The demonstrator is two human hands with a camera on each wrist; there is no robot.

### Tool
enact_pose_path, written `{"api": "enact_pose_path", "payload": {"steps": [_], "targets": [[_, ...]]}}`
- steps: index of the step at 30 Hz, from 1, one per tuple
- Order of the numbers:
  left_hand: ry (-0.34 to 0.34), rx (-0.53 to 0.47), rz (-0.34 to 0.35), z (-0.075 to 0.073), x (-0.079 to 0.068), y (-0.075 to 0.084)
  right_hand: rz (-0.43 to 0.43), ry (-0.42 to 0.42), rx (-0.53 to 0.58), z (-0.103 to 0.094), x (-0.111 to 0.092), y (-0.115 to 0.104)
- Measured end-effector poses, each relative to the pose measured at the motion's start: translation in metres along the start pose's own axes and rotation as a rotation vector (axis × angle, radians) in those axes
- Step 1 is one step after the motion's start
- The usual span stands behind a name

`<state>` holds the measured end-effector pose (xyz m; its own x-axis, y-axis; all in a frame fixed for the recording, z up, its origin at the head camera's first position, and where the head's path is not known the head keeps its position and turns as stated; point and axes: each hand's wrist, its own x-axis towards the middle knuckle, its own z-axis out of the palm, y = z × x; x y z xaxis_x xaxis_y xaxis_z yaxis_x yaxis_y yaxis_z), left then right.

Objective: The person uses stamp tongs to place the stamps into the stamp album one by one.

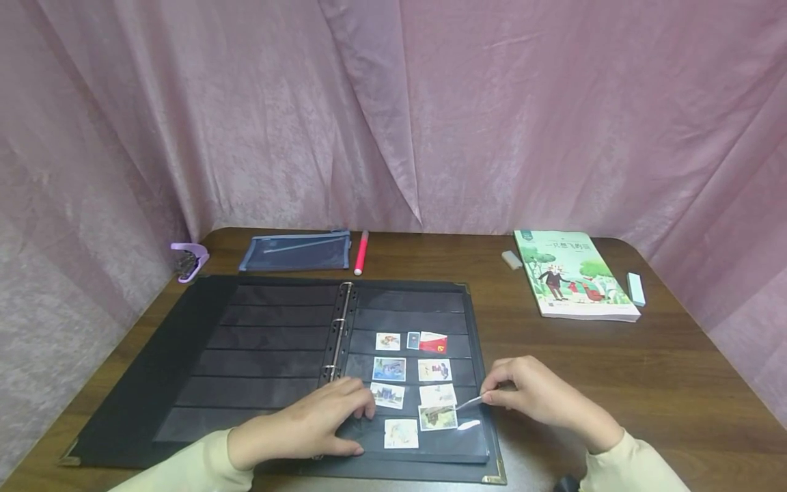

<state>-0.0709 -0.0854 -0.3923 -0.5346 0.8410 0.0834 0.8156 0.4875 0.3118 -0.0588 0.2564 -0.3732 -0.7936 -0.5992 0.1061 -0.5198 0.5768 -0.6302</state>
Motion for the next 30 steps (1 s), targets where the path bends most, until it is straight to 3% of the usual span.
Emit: {"api": "enact_pose_path", "payload": {"steps": [17, 30], "targets": [[-0.008, -0.007, -0.002, 0.000, 0.000, -0.001, -0.032, -0.118, 0.003, -0.005, 0.007, -0.002], [-0.010, 0.000, -0.006, 0.001, 0.000, -0.001, 0.023, -0.244, 0.012, -0.009, 0.016, -0.003]]}}
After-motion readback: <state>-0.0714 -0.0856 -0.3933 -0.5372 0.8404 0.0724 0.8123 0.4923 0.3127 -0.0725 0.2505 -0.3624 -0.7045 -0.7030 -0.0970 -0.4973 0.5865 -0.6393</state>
